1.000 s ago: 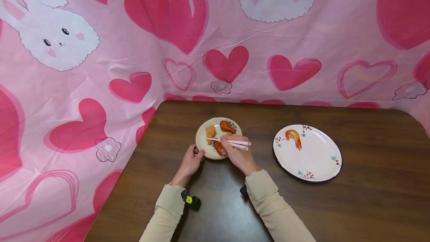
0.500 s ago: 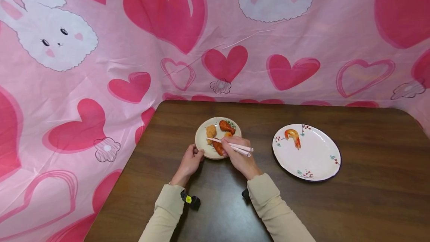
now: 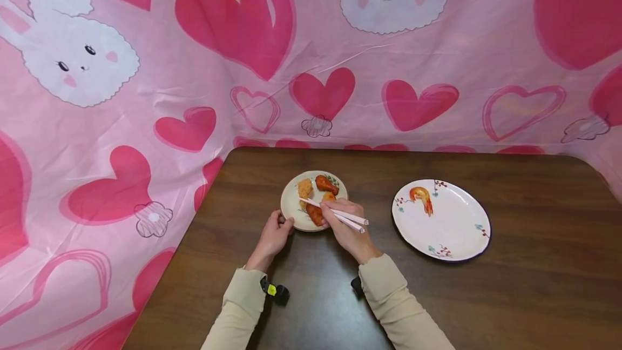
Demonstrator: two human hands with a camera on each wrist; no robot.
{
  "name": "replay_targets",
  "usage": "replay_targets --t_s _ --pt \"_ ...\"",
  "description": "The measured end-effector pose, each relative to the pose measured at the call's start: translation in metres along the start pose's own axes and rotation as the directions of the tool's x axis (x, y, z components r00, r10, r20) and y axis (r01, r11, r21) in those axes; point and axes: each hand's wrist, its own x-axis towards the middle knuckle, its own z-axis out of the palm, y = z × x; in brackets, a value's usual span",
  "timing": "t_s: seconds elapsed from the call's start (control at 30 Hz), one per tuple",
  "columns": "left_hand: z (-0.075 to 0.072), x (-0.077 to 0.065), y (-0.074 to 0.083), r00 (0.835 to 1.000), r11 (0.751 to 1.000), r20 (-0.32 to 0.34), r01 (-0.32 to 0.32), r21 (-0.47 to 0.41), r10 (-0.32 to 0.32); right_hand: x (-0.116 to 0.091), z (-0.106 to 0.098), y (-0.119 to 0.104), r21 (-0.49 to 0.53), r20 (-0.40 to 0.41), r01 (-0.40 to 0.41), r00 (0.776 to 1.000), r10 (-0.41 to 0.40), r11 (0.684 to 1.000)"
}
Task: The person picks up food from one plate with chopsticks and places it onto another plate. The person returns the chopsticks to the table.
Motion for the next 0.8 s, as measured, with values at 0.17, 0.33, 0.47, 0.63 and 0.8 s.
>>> replay_targets --t_s 0.17,0.33,0.47,0.63,0.8 --pt "0.0 0.0 -0.001 1.0 1.0 -0.004 0.006 0.006 -0.006 -0.002 0.001 0.001 -0.022 -0.014 0.032 0.999 -0.032 0.999" --pt "0.001 0.0 -0.001 1.0 1.0 -0.003 0.011 0.005 -0.011 -0.003 0.001 0.003 -0.047 -0.033 0.066 0.997 -0.067 0.997" --pt "0.001 0.0 -0.001 1.0 1.0 0.0 0.006 0.0 -0.006 -0.005 0.001 0.005 -0.039 -0.038 0.08 0.996 -0.082 0.996" --pt "0.001 0.001 -0.001 1.0 1.0 -0.006 -0.008 -0.002 0.008 -0.004 0.001 0.016 -0.048 -0.064 0.105 0.992 -0.108 0.993" --pt "0.001 0.002 -0.003 1.0 1.0 -0.012 -0.007 -0.003 0.007 -0.003 0.0 0.026 -0.059 -0.08 0.157 0.984 -0.162 0.986"
